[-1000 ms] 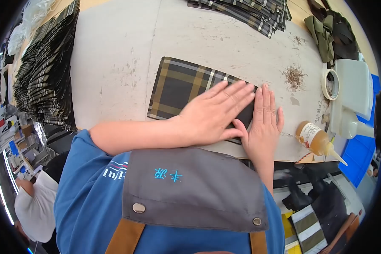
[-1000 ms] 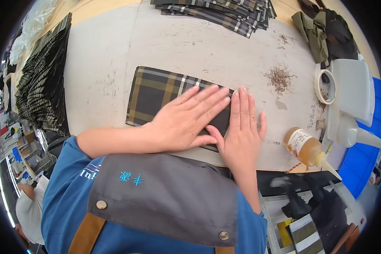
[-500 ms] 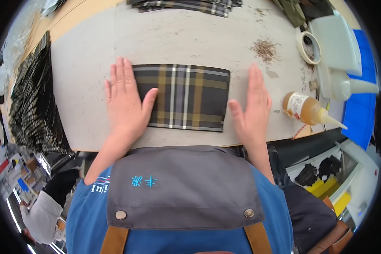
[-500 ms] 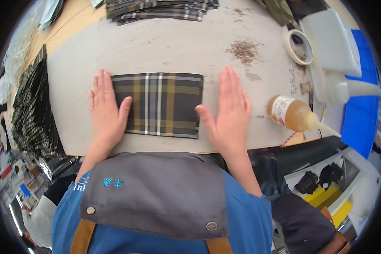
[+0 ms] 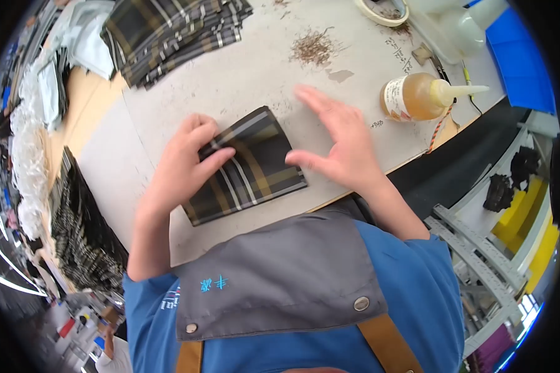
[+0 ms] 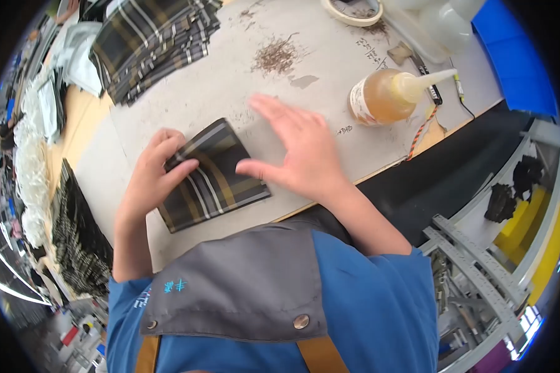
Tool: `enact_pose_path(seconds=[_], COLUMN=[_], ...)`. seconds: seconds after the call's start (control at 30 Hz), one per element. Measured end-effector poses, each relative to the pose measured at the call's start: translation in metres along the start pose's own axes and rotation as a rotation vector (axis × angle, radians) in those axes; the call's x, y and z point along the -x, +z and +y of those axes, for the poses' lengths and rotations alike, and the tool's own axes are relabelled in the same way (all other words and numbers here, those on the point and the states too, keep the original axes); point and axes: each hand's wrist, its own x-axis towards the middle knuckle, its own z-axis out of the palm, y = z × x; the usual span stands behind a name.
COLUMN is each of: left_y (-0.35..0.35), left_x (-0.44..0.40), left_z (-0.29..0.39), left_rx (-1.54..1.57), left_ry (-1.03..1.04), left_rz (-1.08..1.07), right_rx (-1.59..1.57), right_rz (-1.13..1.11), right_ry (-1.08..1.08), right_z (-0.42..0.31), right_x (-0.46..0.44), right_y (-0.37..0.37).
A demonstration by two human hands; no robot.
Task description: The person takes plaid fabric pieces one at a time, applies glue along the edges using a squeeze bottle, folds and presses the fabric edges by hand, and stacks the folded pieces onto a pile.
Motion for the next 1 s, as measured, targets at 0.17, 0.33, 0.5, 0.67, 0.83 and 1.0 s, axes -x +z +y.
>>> enact_pose_path(seconds=[0.17,0.33,0.5,0.67,0.83,1.0], left_y=[-0.020,-0.023,-0.016,-0.011,-0.011,-0.008], left_x=[0.031,0.055,0.069,0.077,0.085,0.087], left_z=[0.007,0.024,0.038,0.049,0.054,0.049], left_rx=[0.511,0.721,0.535,0.560,0.659,0.749], left_ry=[-0.156,-0.139,0.077,0.127,0.111,0.076], left_rz=[0.087,0.268,0.465,0.487,0.463,0.455], right_rx=[-0.313,-0.824,-0.961,-0.989,-1.012,-1.071], right_rz=[-0.190,-0.241,-0.077,-0.018,-0.025,-0.060], right_ry=[0.066,0.457,0.449,0.406,0.377,0.344], right_z=[-0.001,-0.025,-0.033,-0.044,-0.052,-0.059], right_x=[-0.006,-0.010,-0.003,0.004,0.009,0.010], right_y=[0.001,-0.008,-0.020,-0.032,-0.037,-0.044])
